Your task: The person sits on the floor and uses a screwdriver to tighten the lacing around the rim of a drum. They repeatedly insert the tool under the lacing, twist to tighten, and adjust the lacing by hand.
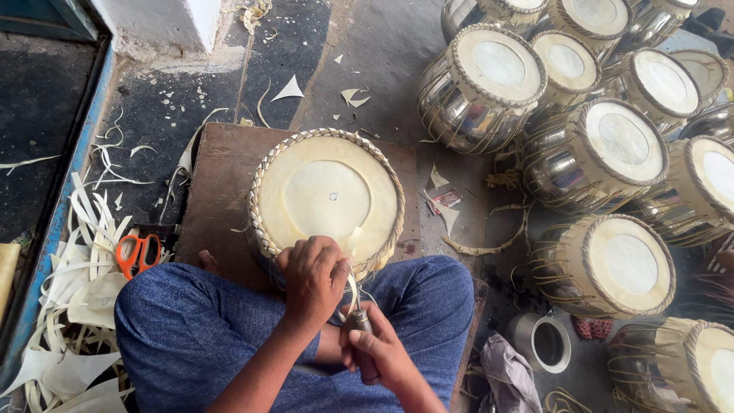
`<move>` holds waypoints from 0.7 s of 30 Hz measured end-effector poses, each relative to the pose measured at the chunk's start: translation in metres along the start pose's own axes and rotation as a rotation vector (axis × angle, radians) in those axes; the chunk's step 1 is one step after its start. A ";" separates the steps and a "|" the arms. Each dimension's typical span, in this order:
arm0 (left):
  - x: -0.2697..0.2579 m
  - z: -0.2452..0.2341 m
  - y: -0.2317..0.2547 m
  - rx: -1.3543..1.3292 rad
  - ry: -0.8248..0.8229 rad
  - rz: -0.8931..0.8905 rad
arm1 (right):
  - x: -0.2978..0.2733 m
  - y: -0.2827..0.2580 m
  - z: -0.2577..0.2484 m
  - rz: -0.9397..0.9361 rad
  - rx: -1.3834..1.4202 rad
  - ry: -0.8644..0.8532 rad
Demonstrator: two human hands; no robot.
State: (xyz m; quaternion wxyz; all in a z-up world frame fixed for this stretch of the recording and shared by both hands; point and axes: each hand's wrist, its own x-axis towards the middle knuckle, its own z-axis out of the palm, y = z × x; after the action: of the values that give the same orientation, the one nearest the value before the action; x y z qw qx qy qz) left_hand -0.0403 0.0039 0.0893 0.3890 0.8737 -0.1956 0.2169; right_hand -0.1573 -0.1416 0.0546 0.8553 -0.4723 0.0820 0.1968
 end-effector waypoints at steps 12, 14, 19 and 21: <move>-0.003 -0.019 -0.032 -0.063 -0.224 0.086 | -0.143 -0.105 -0.040 0.083 -1.241 0.057; 0.005 -0.019 -0.033 -0.081 -0.282 0.096 | -0.138 -0.103 -0.037 -0.045 -1.367 0.124; 0.019 -0.028 -0.024 -0.097 -0.366 0.177 | -0.064 -0.032 -0.024 -0.394 -1.816 -0.019; 0.023 -0.036 -0.024 -0.075 -0.406 0.208 | -0.019 0.002 -0.016 -0.378 -1.731 -0.110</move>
State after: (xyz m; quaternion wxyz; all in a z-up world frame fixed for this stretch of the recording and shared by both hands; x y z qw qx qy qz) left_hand -0.0169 0.0423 0.1093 0.3494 0.8595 -0.3668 0.0680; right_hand -0.1744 -0.1589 0.0502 0.2191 -0.9491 -0.2160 0.0678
